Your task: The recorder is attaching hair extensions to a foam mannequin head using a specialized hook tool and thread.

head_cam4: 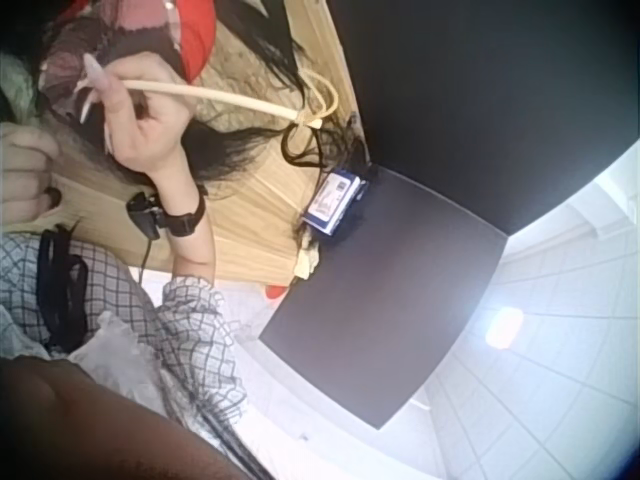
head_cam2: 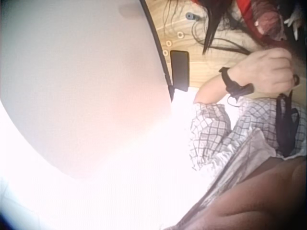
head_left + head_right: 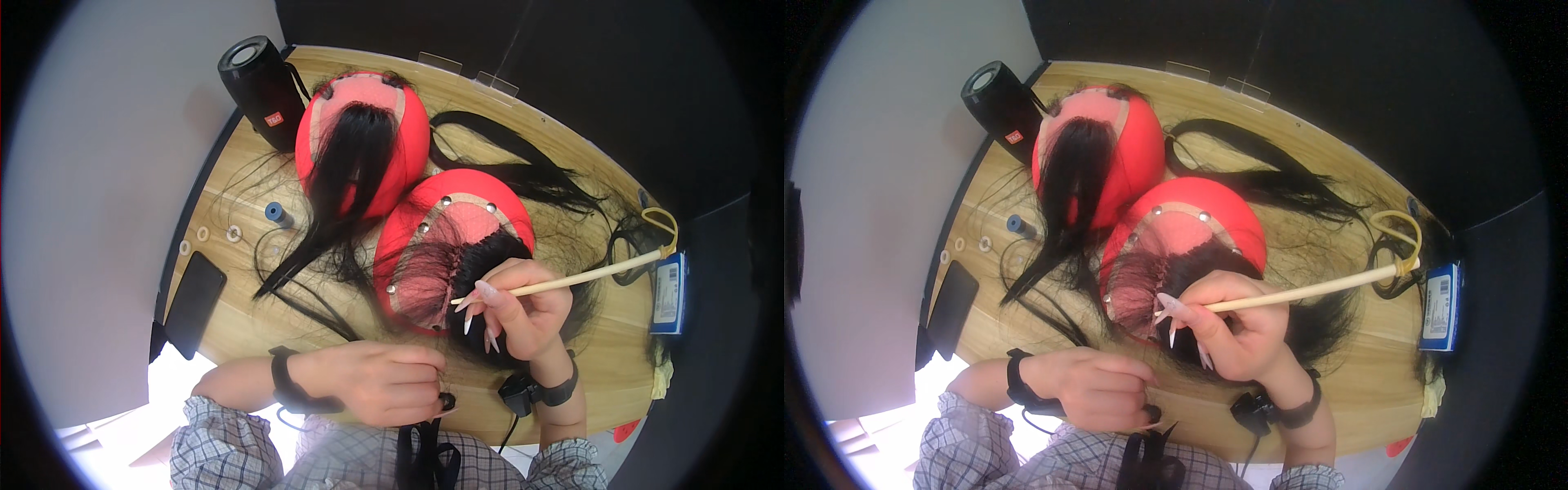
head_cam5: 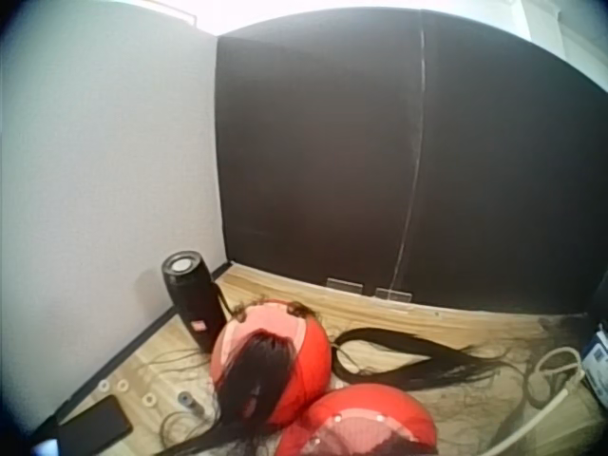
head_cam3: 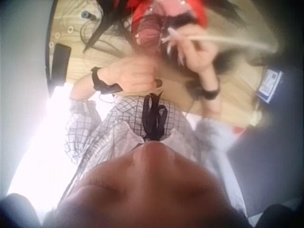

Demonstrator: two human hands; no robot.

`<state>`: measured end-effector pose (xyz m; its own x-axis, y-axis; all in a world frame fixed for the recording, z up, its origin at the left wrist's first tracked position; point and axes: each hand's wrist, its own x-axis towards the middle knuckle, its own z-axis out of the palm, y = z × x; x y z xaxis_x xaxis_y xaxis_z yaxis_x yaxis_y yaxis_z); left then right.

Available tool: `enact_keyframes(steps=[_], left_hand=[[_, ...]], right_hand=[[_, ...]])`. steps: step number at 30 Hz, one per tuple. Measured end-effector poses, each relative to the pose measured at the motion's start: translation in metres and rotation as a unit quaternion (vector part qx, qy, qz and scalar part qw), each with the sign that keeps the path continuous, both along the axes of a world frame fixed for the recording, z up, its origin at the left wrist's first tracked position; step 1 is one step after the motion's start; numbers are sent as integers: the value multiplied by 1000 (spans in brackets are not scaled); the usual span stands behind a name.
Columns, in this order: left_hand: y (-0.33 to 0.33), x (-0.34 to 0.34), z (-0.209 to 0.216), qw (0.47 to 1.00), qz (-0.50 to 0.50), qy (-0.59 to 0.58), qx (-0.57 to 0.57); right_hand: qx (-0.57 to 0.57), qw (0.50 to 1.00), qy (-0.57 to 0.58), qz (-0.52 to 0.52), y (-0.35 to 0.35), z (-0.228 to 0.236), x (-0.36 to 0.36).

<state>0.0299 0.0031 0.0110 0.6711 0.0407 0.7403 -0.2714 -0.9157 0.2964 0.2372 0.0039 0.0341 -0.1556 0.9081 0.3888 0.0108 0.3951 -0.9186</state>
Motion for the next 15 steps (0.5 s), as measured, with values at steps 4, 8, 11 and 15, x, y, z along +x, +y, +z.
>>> enact_keyframes(steps=[4,8,11,15], left_hand=[[0,-2,-2,1000,1,4,14],[-1,-2,-3,1000,2,3,6],[0,-1,-3,1000,0,6,17],[0,-2,-3,1000,2,3,6]], right_hand=[[16,999,-37,9,2,0,-1],[14,999,-46,26,4,4,-1],[-17,999,-21,18,2,2,0],[-57,998,8,9,0,4,-1]])
